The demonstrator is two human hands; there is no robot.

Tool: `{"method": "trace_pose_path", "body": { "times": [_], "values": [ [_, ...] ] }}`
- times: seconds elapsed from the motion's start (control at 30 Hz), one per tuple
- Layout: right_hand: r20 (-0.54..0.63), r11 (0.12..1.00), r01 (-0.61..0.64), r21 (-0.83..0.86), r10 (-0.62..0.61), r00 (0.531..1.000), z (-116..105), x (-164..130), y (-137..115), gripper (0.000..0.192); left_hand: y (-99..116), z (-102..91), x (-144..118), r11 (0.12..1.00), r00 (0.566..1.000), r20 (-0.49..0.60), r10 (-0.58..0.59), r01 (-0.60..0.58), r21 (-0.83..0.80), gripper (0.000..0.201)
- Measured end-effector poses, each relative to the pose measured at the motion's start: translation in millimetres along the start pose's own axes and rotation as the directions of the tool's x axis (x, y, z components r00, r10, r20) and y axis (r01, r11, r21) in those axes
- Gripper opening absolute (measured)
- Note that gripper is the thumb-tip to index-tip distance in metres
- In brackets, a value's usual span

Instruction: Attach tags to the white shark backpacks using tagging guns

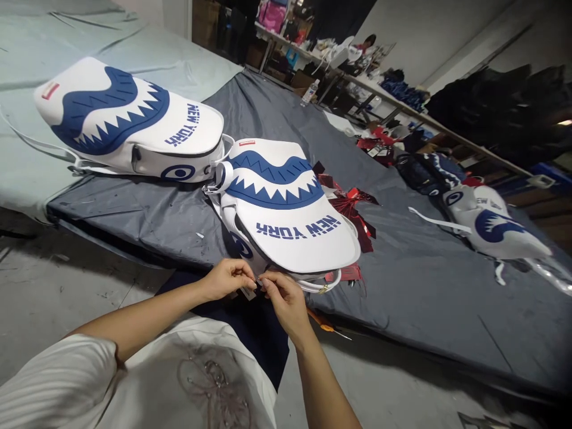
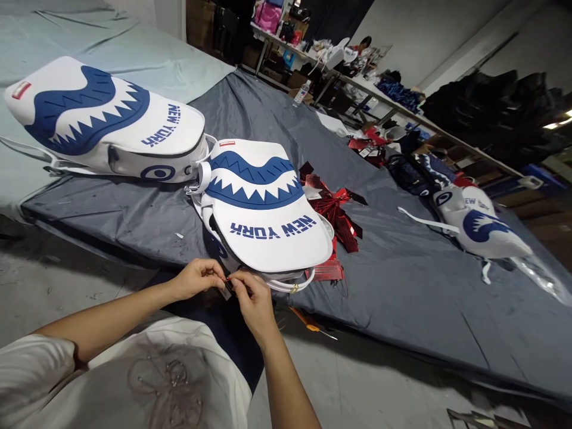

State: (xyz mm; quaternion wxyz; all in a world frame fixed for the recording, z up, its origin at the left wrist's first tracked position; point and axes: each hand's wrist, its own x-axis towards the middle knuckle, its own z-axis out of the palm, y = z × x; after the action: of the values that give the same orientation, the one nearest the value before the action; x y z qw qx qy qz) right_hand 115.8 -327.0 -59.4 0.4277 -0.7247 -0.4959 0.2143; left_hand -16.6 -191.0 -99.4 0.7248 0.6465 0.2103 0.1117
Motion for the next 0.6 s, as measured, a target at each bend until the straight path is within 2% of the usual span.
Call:
{"method": "trace_pose_path", "body": {
  "times": [0.13, 0.3, 0.37, 0.5, 0.6],
  "values": [
    [0.078, 0.971, 0.178, -0.160, -0.167, 0.983, -2.1, 4.2, -2.6, 0.015, -0.4, -3.8, -4.5, 0.997, 1.000, -0.007, 0.022, -0.022, 0.076, 0.016],
    [0.188, 0.926, 0.233, -0.298, -0.183, 0.965, -4.1, 5.1, -6.4, 0.020, -3.4, -5.9, -4.4, 0.925, 0.989, 0.058, 0.136, -0.148, 0.350, 0.016],
    [0.245, 0.882, 0.272, -0.385, -0.186, 0.951, -5.1, 4.4, -7.6, 0.022, -4.0, -5.1, -3.9, 0.887, 0.985, 0.083, 0.154, -0.175, 0.427, 0.017],
    [0.346, 0.720, 0.403, -0.565, -0.237, 0.908, -6.5, 2.0, 2.1, 0.027, -0.5, -1.8, -3.0, 0.803, 0.979, 0.136, 0.150, -0.201, 0.560, 0.011],
    [0.412, 0.692, 0.468, -0.549, -0.263, 0.872, -5.1, 4.9, 22.2, 0.027, 2.1, 0.3, 1.8, 0.730, 0.983, 0.128, 0.133, -0.184, 0.658, 0.012]
  ]
}}
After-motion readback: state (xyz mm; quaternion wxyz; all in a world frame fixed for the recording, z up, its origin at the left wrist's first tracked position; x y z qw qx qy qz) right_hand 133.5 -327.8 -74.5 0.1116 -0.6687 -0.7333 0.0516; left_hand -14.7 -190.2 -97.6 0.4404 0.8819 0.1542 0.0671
